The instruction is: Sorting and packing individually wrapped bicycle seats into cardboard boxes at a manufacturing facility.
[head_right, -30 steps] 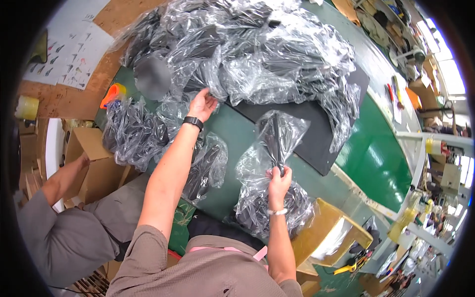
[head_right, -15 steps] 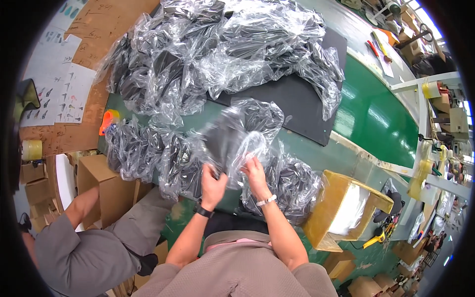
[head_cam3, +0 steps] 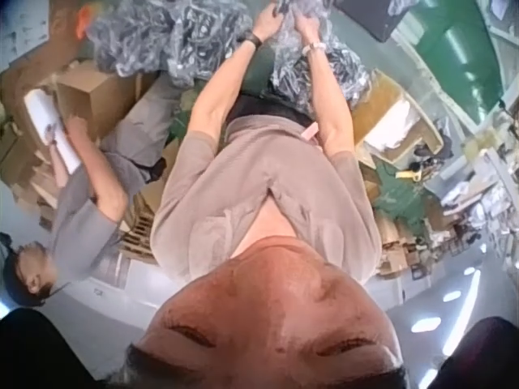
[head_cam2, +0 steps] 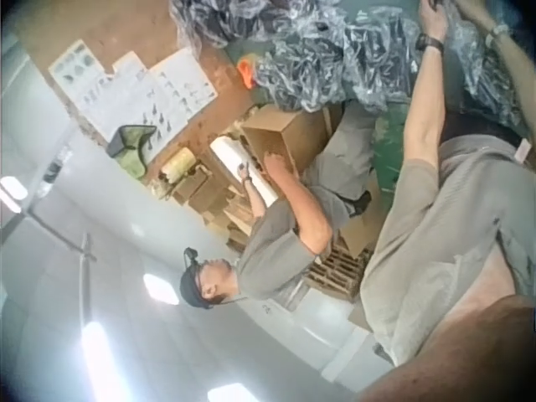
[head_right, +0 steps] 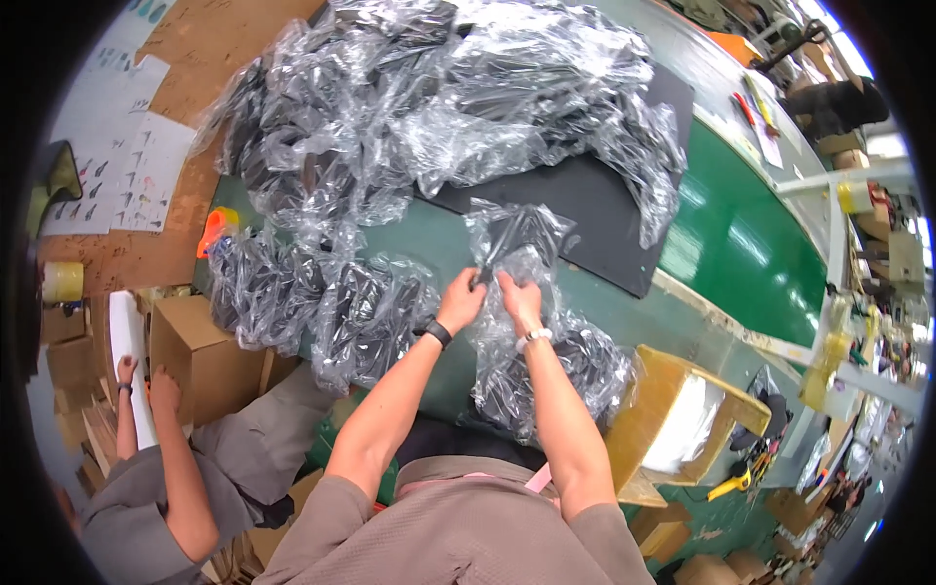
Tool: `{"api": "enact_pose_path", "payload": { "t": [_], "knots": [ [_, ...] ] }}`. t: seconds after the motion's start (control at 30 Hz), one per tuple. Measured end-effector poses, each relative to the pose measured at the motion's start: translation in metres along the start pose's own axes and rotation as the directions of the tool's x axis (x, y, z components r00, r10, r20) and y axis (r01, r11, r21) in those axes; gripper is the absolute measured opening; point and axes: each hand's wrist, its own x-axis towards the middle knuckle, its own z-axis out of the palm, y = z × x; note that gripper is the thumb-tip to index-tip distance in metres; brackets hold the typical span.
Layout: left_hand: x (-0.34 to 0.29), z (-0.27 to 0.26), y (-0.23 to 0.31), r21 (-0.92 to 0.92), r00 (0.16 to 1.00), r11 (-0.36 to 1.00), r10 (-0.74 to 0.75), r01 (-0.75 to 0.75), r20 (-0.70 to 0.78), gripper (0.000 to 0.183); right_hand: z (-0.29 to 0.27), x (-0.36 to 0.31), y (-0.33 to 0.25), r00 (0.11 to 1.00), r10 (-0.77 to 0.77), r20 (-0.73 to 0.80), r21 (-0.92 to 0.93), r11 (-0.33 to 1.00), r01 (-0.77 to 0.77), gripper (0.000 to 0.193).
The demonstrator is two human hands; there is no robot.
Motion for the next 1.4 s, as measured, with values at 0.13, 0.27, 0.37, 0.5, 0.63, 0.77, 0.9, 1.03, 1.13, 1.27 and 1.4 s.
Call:
{"api": "enact_pose_path", "payload": {
  "t": [0.13,0.27,0.37,0.5,0.63,0.77,0.9,1.03,1.13,1.27,1.4],
  "knots": [
    [-0.011,-0.026,0.023,0.193,0.974,0.961,0.216,-0.198,-0.076,0.040,-0.008,0.012,0.020,0.962,-0.039,-0.271,0.109,0.992,0.071,0.057],
    [0.030,-0.117,0.065,0.379,0.812,0.910,0.345,-0.168,-0.471,0.039,-0.035,0.008,-0.008,0.928,-0.256,-0.270,0.238,0.916,0.322,0.050],
    [0.090,-0.218,0.013,0.594,0.605,0.804,0.458,0.032,-0.652,0.059,-0.015,0.020,-0.021,0.936,-0.249,-0.251,0.261,0.913,0.313,0.052],
    [0.129,-0.293,-0.077,0.352,0.882,0.916,-0.004,0.191,-0.471,0.077,0.005,0.027,-0.029,0.944,-0.250,-0.214,0.336,0.889,0.312,0.059],
    [0.139,-0.240,-0.055,0.455,0.842,0.783,-0.156,0.424,-0.516,0.076,-0.006,0.035,-0.004,0.965,-0.229,-0.129,0.254,0.933,0.255,0.061],
    [0.137,-0.253,-0.036,0.128,0.750,0.948,-0.142,0.290,-0.646,0.062,-0.001,0.005,-0.027,0.953,-0.273,0.134,0.131,0.958,0.256,0.074],
    [0.106,-0.213,0.023,-0.046,0.768,0.999,-0.027,-0.003,-0.640,0.048,-0.010,-0.038,-0.057,0.843,-0.453,-0.291,-0.254,0.886,0.388,0.079],
    [0.012,-0.105,0.119,-0.026,0.959,0.991,0.122,-0.133,-0.258,0.053,-0.002,-0.065,-0.093,0.852,-0.524,0.005,0.384,0.788,0.482,0.066],
    [-0.030,-0.050,0.115,0.249,0.852,0.816,0.511,-0.522,0.113,0.060,-0.013,-0.064,-0.107,0.947,-0.320,0.030,0.690,0.692,0.212,0.046],
    [0.038,-0.050,0.130,0.144,0.782,0.771,0.593,-0.620,0.192,0.060,-0.083,-0.045,-0.047,0.974,-0.144,-0.177,0.769,0.597,0.228,0.045],
    [0.153,-0.071,0.186,0.323,0.805,0.875,0.467,-0.361,-0.366,0.064,-0.130,-0.089,-0.012,0.985,-0.081,-0.153,0.726,0.667,0.168,0.048]
  ]
}}
